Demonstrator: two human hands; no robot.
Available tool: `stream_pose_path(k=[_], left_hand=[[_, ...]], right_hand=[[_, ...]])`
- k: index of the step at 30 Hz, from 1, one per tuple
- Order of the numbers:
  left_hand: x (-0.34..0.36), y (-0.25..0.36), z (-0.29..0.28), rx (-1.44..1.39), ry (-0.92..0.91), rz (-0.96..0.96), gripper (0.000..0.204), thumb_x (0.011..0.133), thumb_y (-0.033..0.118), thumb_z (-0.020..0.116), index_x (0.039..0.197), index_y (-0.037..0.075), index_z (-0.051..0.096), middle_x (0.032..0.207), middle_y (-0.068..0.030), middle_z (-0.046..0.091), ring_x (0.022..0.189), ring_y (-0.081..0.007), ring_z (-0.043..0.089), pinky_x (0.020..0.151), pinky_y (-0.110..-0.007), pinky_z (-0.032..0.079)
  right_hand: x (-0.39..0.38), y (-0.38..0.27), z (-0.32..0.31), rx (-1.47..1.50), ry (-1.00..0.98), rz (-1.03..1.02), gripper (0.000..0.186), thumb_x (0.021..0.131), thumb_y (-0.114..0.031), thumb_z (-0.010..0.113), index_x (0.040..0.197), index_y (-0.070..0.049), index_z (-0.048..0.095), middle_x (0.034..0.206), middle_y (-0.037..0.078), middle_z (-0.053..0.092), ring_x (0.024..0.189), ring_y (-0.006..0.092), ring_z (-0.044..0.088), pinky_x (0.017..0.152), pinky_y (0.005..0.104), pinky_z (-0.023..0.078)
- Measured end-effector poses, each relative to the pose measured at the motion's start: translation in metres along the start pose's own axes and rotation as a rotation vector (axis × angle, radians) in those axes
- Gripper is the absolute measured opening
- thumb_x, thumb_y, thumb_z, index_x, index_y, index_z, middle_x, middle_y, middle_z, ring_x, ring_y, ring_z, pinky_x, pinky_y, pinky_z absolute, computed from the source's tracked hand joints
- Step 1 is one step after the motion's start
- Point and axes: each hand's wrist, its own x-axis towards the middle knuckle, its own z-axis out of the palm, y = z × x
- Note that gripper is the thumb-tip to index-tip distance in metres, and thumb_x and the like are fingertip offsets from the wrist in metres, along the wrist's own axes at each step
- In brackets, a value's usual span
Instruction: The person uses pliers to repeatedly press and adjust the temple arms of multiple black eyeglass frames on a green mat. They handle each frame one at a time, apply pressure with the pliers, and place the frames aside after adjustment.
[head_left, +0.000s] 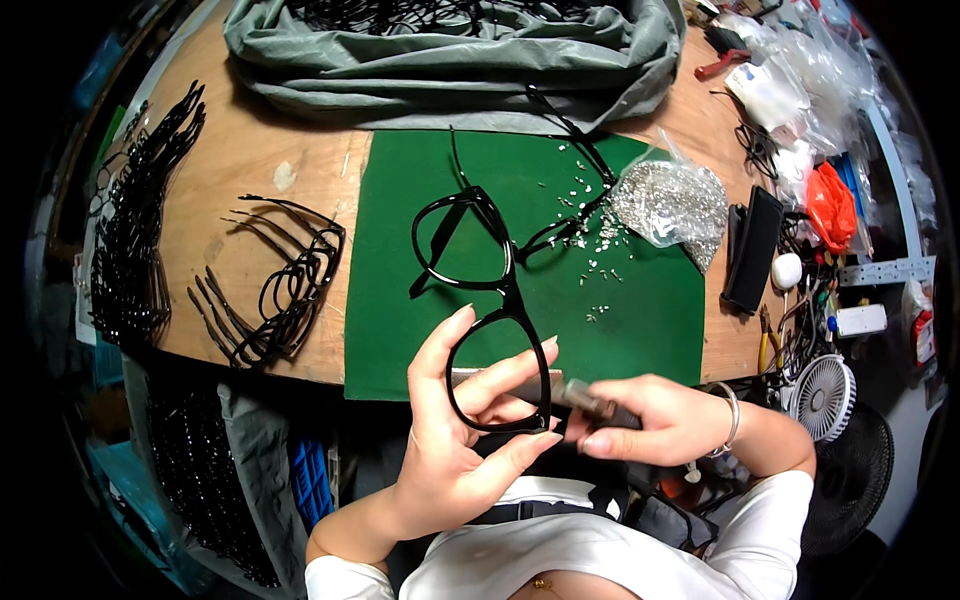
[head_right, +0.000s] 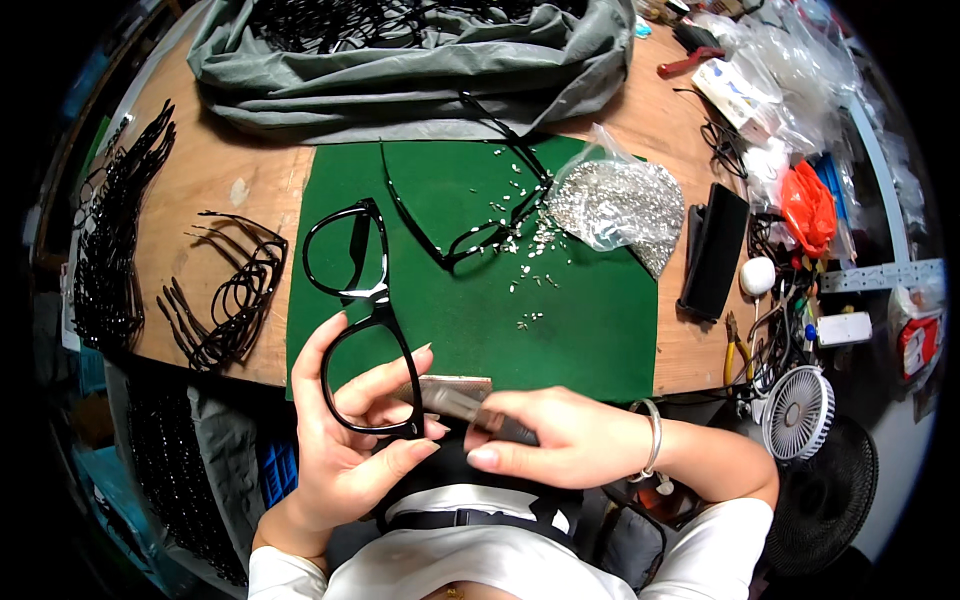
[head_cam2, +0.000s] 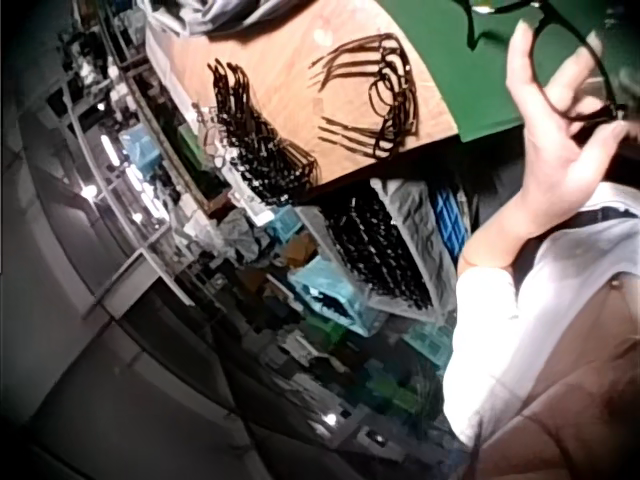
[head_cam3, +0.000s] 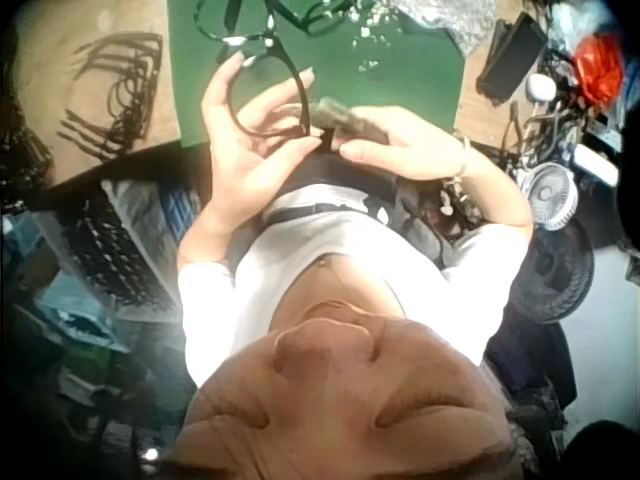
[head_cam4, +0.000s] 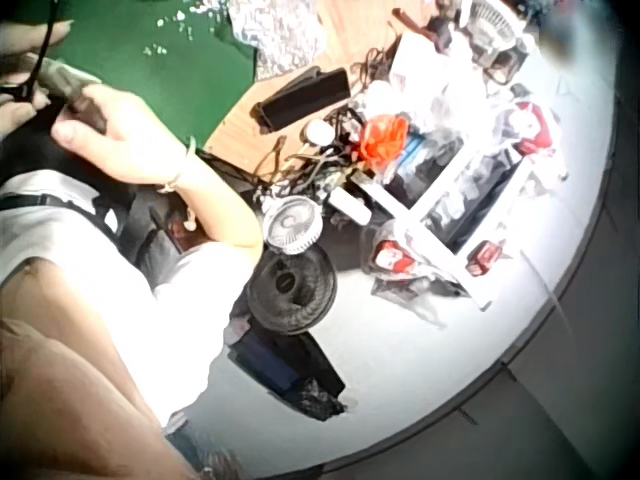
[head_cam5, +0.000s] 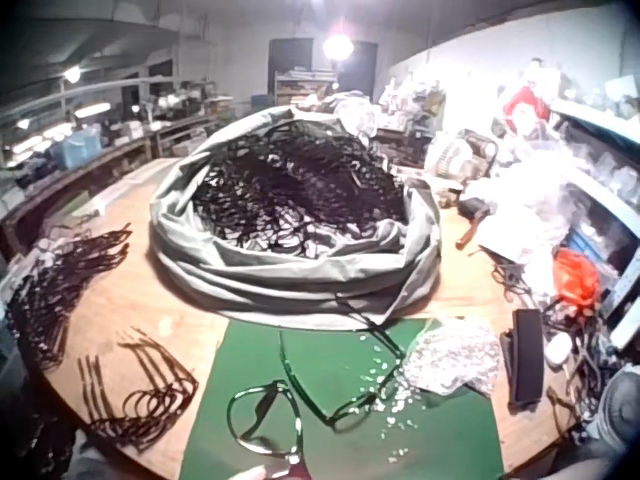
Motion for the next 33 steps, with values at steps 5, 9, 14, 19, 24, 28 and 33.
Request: stream_pose_path(k=[5, 9, 14, 19, 24, 28, 33], left_hand=[[0.003, -0.001, 0.003, 0.059, -0.019, 0.0, 0.081, 0.074, -0.011, 0.055, 0.129, 0.006, -0.003, 0.123, -0.0249, 0.039, 0.1, -0.023, 0.054, 0.08, -0.029, 0.047], [0.003, -0.005, 0.006, 0.05, -0.007, -0.061, 0.083, 0.074, -0.01, 0.056, 0.13, 0.006, -0.004, 0.123, -0.0257, 0.039, 0.099, -0.0243, 0.055, 0.081, -0.03, 0.046], [0.004, -0.005, 0.014, 0.062, 0.031, -0.127, 0.084, 0.074, -0.012, 0.054, 0.13, 0.007, -0.006, 0.124, -0.0256, 0.037, 0.097, -0.0255, 0.056, 0.083, -0.031, 0.046], [0.011, -0.004, 0.017, 0.083, 0.049, -0.167, 0.082, 0.073, -0.015, 0.052, 0.13, 0.007, -0.004, 0.124, -0.025, 0.036, 0.102, -0.0265, 0.052, 0.083, -0.031, 0.047], [0.017, -0.013, 0.016, 0.071, 0.142, -0.177, 0.083, 0.069, -0.011, 0.058, 0.13, 0.008, 0.005, 0.12, -0.0224, 0.042, 0.086, -0.0175, 0.058, 0.07, -0.023, 0.049], [0.006, -0.043, 0.002, 0.185, 0.056, -0.103, 0.083, 0.069, -0.01, 0.06, 0.128, 0.011, 0.007, 0.106, -0.0159, 0.045, 0.068, -0.0071, 0.05, 0.064, -0.017, 0.043], [-0.023, -0.049, 0.003, 0.209, 0.161, 0.082, 0.071, 0.075, -0.002, 0.057, 0.124, 0.012, 0.009, 0.097, -0.0192, 0.052, 0.06, -0.01, 0.049, 0.06, -0.023, 0.047]], right_hand=[[0.002, -0.003, 0.0, -0.115, -0.076, -0.033, 0.04, 0.085, -0.034, 0.049, 0.095, 0.004, 0.05, 0.076, 0.018, 0.056, 0.07, 0.0272, 0.057, 0.063, 0.034, 0.044], [0.003, -0.01, -0.004, -0.253, -0.056, 0.014, 0.038, 0.084, -0.033, 0.051, 0.082, 0.005, 0.051, 0.066, 0.019, 0.054, 0.063, 0.0327, 0.056, 0.057, 0.0383, 0.044], [0.004, 0.0, 0.003, -0.474, 0.079, 0.024, 0.037, 0.081, -0.032, 0.054, 0.074, 0.004, 0.053, 0.065, 0.021, 0.056, 0.062, 0.0361, 0.057, 0.057, 0.0402, 0.045], [0.0, 0.01, -0.011, -0.244, -0.002, 0.007, 0.038, 0.079, -0.034, 0.058, 0.092, 0.002, 0.055, 0.076, 0.017, 0.059, 0.069, 0.0299, 0.059, 0.062, 0.0344, 0.046], [-0.001, 0.048, -0.013, -0.568, 0.341, -0.002, 0.055, 0.079, -0.037, 0.055, 0.11, 0.007, 0.043, 0.084, 0.022, 0.057, 0.078, 0.0361, 0.056, 0.07, 0.0401, 0.044], [0.01, 0.068, -0.001, -0.949, 0.469, 0.02, 0.056, 0.076, -0.032, 0.058, 0.11, 0.009, 0.042, 0.076, 0.017, 0.055, 0.073, 0.0308, 0.055, 0.067, 0.0367, 0.043], [0.009, 0.065, -0.006, -0.838, 0.459, -0.027, 0.048, 0.075, -0.028, 0.06, 0.106, 0.006, 0.045, 0.077, 0.015, 0.055, 0.074, 0.0292, 0.055, 0.068, 0.037, 0.043]])
